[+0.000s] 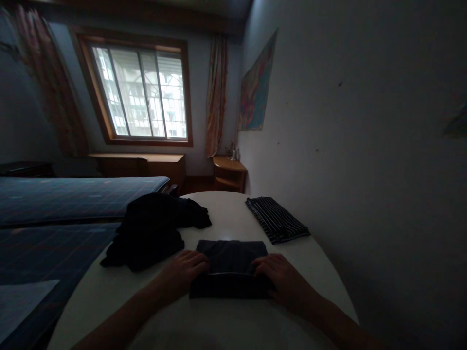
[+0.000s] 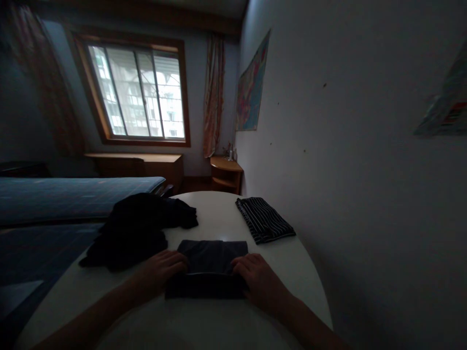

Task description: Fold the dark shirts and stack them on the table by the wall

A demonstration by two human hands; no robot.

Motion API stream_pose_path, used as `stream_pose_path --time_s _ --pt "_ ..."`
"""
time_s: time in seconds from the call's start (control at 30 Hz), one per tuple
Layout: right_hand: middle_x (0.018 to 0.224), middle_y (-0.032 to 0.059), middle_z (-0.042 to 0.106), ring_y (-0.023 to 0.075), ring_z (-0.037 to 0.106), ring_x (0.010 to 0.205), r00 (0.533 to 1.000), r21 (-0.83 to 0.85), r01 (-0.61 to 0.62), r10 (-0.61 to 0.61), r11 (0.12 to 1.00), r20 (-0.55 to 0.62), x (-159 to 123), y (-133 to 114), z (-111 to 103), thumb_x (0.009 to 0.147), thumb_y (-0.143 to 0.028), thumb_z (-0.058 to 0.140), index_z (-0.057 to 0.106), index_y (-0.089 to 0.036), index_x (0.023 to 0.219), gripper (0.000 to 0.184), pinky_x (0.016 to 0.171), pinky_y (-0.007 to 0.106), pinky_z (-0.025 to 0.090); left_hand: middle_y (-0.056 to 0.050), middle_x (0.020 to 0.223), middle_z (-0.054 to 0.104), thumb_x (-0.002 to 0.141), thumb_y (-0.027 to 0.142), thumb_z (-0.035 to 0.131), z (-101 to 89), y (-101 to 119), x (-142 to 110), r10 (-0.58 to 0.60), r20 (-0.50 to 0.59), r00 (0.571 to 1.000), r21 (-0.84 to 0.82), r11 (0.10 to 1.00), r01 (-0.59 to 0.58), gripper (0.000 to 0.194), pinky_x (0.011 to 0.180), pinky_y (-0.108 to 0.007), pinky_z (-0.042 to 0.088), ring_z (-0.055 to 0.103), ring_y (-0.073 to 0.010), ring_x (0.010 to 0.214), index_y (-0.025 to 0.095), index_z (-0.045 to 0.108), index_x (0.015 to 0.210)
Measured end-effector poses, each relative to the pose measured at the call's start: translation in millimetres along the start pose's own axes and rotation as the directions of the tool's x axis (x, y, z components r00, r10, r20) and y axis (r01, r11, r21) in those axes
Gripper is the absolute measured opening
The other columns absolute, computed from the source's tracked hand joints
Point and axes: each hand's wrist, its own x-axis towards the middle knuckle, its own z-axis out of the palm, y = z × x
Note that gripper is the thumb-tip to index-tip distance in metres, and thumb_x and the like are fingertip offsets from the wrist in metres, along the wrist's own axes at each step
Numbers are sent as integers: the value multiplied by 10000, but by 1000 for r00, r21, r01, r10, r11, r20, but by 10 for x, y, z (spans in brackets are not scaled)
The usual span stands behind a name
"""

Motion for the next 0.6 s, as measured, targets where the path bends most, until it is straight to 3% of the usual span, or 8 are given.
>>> stream_pose_path --time_s 0.13,0.3,0.43,0.53,0.6 --pt "1165 76 680 225 599 1068 999 -64 21 -22 998 -23 -19 52 42 613 51 458 598 -187 939 427 964 421 406 -42 1132 673 851 -36 467 7 -3 23 14 -22 1000 43 999 -13 348 888 -383 484 629 -217 1021 209 595 1063" --pt "1196 70 663 227 590 1069 996 -80 31 -24 996 83 -94 43 31 645 -3 516 618 -188 984 399 959 415 400 -31 1168 657 780 -69 446 -22 15 -67 49 17 999 -37 998 -49 463 935 -382 477 615 -206 1046 237 604 1089" --pt "1001 49 683 230 604 940 994 -39 -10 14 999 110 -4 -70 -134 706 -244 695 623 -198 881 195 913 422 408 -21 1098 675 733 12 505 -171 -10 -95 -83 15 996 -212 974 84 469 923 -365 496 622 -199 1024 258 609 1119" --pt "880 44 678 213 611 878 993 -41 -99 101 994 56 241 -205 -197 846 -350 634 622 -197 819 156 858 392 437 -50 1142 675 903 169 472 -195 5 71 -220 -70 973 -261 945 195 275 955 -371 498 624 -197 1069 238 620 1125" --pt "1016 70 697 215 617 986 989 -25 -148 148 989 -9 440 -287 -149 938 -347 534 653 -200 968 192 909 387 443 -77 1313 613 990 288 405 -108 52 240 -287 -115 951 -238 937 254 317 1040 -402 456 572 -209 1204 237 580 1249"
